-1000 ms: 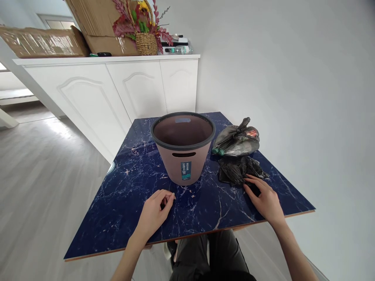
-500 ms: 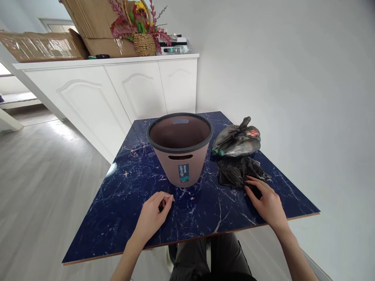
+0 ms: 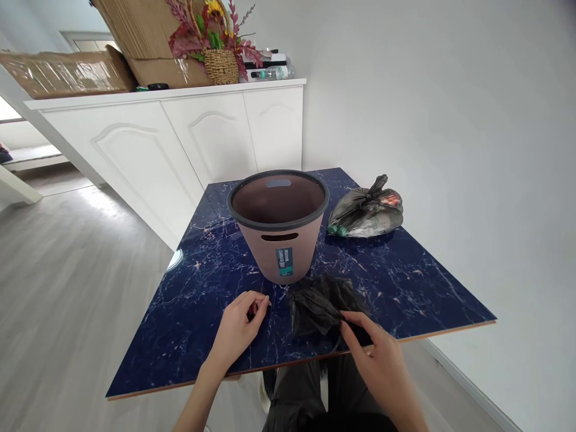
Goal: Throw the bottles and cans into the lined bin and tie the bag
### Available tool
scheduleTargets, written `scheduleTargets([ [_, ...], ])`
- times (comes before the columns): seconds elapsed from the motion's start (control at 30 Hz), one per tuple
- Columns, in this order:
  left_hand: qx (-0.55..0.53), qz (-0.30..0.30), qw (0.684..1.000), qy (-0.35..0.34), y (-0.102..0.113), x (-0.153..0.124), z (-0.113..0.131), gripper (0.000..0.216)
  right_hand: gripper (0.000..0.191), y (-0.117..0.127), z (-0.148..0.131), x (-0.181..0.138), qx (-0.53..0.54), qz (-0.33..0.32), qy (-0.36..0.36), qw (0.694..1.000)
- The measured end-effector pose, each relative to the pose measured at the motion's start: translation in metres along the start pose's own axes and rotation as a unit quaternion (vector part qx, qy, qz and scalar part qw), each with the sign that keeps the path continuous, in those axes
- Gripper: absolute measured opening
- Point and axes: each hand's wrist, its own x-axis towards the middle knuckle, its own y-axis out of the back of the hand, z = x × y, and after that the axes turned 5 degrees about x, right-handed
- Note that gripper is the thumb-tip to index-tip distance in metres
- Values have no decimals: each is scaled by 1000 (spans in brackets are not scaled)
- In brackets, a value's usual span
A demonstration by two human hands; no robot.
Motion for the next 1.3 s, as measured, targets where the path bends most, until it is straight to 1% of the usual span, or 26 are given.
scheduleTargets([
  [0.07,-2,-1,1000,3,0,0,0,40,36,-1,-14,-3,60,-5,-24,998],
  [0.2,-6,-9,1000,7,1,-1,1,41,42,-3,-39,-1,179,-3,-34,983],
  [0.33,0,-23,1000,13,5,-1,6,38,47,-6,-48,-1,254,13,-116,960],
  [0.43,5,-24,1000,10,6,-1,8,34,49,-10,-42,-6,270,21,-162,949],
  [0.53,14,-10,1000,4,5,0,10,31,49,-13,-32,-12,263,15,-179,948],
  [0.6,-3,-7,1000,3,6,-2,14,37,49,-12,-26,-15,255,15,-183,950],
  [0.63,-28,-11,1000,6,6,-3,17,42,48,-11,-25,-15,251,18,-183,950],
  [0.7,-118,-27,993,17,8,-8,26,56,48,-9,-24,-16,250,24,-184,950],
  [0.77,-213,-59,975,18,10,-14,39,68,48,-8,-26,-16,256,29,-183,949],
  [0.83,-244,-97,965,10,13,-20,54,66,48,-7,-29,-17,264,32,-176,948],
  [0.9,-220,-117,969,7,15,-24,70,54,48,-6,-30,-16,269,34,-169,947],
  [0.97,-211,-99,972,25,16,-26,82,46,48,-2,-27,-15,278,43,-166,945],
  [1.07,-262,-34,962,67,15,-26,94,48,47,6,-19,-12,295,85,-166,937],
  [1.17,-350,30,930,106,14,-25,100,49,50,18,-7,-10,345,135,-184,911],
  [1.23,-408,72,900,135,14,-23,104,50,53,25,-1,-8,380,162,-194,890],
  [1.3,-446,125,870,167,16,-21,108,47,56,31,2,-6,399,186,-185,879],
])
